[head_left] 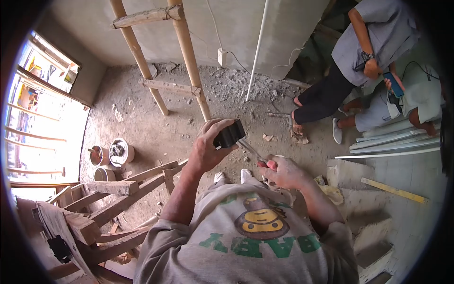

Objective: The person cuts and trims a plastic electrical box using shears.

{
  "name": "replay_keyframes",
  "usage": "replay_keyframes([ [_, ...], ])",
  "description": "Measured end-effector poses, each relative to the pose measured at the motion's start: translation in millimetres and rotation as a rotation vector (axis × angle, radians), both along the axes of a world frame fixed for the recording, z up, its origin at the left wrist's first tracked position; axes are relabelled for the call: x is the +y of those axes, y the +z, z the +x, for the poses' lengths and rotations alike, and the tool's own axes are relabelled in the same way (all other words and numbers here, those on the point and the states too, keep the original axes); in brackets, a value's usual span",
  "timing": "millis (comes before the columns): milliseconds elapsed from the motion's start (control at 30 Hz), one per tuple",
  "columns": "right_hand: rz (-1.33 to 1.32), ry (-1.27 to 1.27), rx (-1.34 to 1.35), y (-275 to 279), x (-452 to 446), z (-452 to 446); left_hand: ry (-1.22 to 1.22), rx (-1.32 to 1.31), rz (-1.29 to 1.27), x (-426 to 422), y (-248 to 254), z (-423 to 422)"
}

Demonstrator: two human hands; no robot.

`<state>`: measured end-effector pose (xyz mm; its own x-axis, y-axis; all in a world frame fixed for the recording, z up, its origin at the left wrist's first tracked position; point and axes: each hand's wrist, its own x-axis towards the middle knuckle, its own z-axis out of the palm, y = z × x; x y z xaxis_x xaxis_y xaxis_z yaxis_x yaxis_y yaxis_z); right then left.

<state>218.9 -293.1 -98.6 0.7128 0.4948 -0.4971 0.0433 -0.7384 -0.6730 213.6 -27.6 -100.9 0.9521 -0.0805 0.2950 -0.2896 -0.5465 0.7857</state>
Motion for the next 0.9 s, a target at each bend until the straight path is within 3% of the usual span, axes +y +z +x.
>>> replay_keyframes([
  [100, 0.033, 0.005, 0.188, 23, 10, 2, 0.008, -0.066, 0.043, 1, 0, -3],
  [200, 0.173, -0.001, 0.491, -1, 10, 0, 0.033, -0.18, 0.092, 2, -3, -5],
  [300, 0.279, -0.064, 0.724, 25, 11, 0, 0.069, -0.314, 0.147, 1, -4, -3],
  [400, 0.46, -0.159, 0.804, 22, 12, 1, 0.106, -0.384, 0.189, 0, -8, -5],
  [600, 0.458, -0.106, 0.771, 24, 16, 7, 0.14, -0.427, 0.228, 0, -4, -4],
  [700, 0.326, -0.028, 0.677, 36, 19, 15, 0.163, -0.447, 0.246, 1, -2, -4],
  [800, 0.054, 0.047, 0.34, 46, 28, 18, 0.19, -0.428, 0.229, 2, -8, -8],
  [900, -0.004, 0.053, 0.189, 58, 36, 18, 0.205, -0.424, 0.203, 2, -8, -9],
])
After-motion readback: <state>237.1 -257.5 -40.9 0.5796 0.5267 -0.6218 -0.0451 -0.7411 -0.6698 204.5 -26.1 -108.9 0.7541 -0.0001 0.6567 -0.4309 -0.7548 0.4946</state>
